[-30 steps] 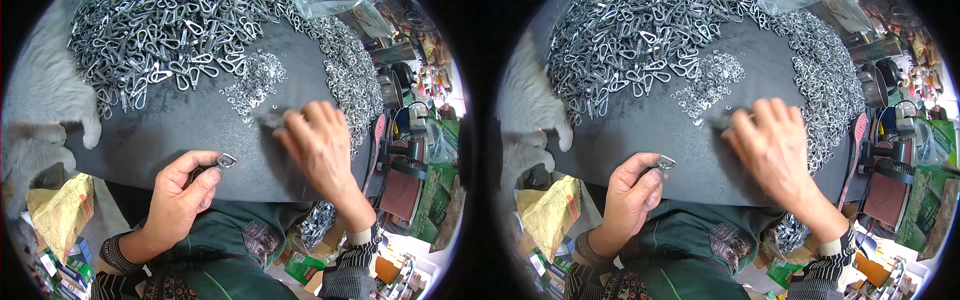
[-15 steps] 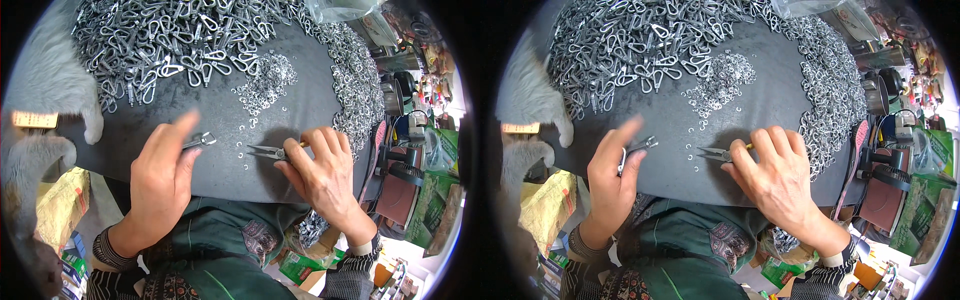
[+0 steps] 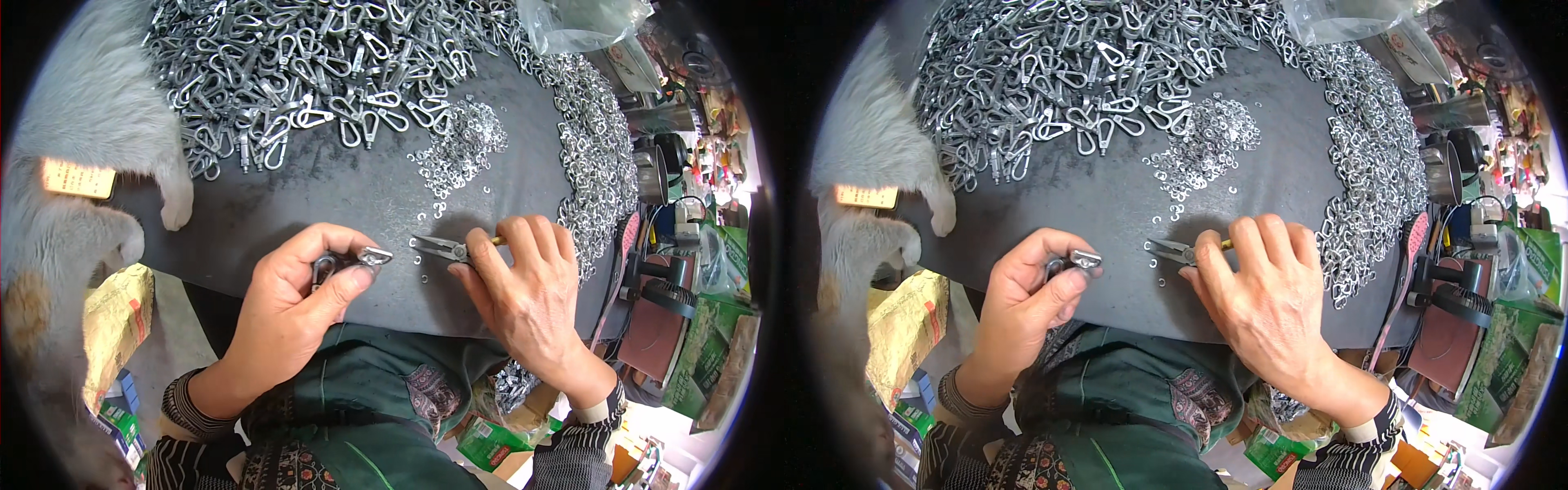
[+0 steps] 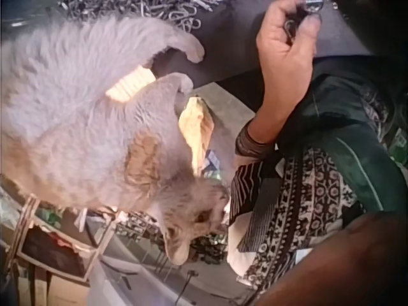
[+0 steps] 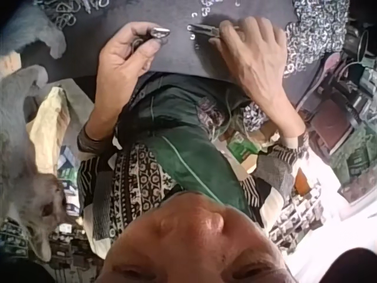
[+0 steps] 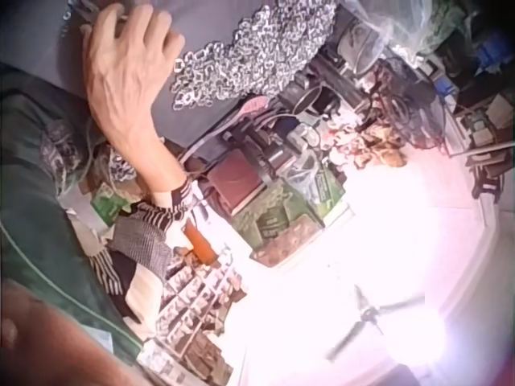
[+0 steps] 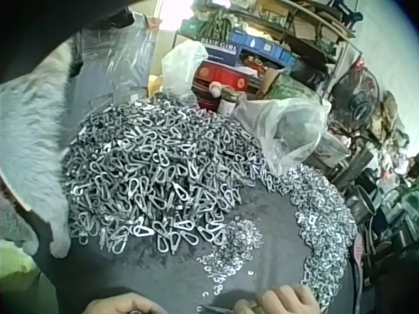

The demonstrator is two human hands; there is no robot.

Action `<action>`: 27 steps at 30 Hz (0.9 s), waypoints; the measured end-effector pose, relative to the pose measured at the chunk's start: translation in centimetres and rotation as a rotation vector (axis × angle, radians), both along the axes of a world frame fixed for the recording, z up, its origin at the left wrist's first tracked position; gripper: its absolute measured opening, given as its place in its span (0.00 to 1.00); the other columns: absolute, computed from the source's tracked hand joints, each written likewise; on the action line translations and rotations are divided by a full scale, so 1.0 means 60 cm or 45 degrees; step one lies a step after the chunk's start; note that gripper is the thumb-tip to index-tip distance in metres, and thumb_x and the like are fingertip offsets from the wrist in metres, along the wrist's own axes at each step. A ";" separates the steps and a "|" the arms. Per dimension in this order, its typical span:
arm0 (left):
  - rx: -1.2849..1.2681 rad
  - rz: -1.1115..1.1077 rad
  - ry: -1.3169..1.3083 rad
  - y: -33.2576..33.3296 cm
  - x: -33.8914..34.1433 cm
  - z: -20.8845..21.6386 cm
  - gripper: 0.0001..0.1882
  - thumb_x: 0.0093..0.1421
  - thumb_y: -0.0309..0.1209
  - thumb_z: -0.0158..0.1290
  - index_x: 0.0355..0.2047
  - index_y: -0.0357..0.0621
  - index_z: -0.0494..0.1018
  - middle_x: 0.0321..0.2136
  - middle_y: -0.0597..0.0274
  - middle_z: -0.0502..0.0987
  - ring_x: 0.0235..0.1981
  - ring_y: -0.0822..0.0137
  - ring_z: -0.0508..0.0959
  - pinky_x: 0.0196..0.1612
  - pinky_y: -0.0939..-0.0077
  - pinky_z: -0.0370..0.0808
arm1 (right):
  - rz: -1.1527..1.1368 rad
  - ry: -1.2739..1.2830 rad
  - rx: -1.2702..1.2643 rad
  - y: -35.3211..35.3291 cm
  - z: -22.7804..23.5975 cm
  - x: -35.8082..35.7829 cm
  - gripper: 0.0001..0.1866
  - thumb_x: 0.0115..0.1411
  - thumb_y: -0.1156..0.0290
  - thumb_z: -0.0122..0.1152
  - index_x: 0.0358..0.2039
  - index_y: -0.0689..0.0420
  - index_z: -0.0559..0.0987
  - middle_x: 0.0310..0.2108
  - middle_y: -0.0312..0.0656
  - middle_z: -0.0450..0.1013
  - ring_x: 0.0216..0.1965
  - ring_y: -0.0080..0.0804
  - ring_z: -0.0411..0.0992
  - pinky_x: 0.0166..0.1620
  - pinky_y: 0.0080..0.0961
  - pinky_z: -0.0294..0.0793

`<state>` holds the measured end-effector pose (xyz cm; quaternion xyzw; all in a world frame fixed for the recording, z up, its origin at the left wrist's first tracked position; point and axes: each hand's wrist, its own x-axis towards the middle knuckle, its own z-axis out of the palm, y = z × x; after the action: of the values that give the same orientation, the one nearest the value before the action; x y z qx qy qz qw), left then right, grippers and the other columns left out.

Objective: The person assembles metal clips by holding clip components by hand and securing small metal rings onto them using pliers.

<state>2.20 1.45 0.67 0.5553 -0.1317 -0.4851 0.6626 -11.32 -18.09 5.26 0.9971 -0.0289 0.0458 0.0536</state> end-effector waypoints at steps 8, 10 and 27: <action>-0.041 -0.023 0.083 0.005 0.003 0.004 0.09 0.64 0.23 0.54 0.45 0.37 0.73 0.31 0.70 0.73 0.23 0.84 0.63 0.24 0.90 0.59 | -0.078 0.049 0.093 -0.001 0.020 -0.006 0.18 0.47 0.65 0.72 0.38 0.55 0.77 0.32 0.40 0.66 0.36 0.38 0.66 0.39 0.35 0.63; -0.055 -0.031 -0.008 0.007 0.000 -0.001 0.09 0.64 0.22 0.54 0.44 0.37 0.73 0.31 0.69 0.74 0.22 0.84 0.63 0.23 0.90 0.59 | -0.074 0.067 0.068 -0.002 0.017 -0.012 0.19 0.47 0.64 0.72 0.38 0.55 0.77 0.32 0.40 0.65 0.36 0.38 0.66 0.39 0.35 0.63; -0.026 -0.447 0.007 0.063 -0.048 -0.016 0.08 0.58 0.23 0.61 0.38 0.35 0.77 0.32 0.59 0.80 0.33 0.72 0.78 0.38 0.78 0.72 | 0.039 0.123 -0.082 -0.004 0.000 0.006 0.18 0.48 0.62 0.71 0.38 0.54 0.76 0.31 0.37 0.64 0.35 0.36 0.66 0.37 0.34 0.62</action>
<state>-0.66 5.26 -0.27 0.5156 -0.2298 -0.5936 0.5736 -10.98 -18.34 5.25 0.9962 -0.0095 -0.0009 0.0861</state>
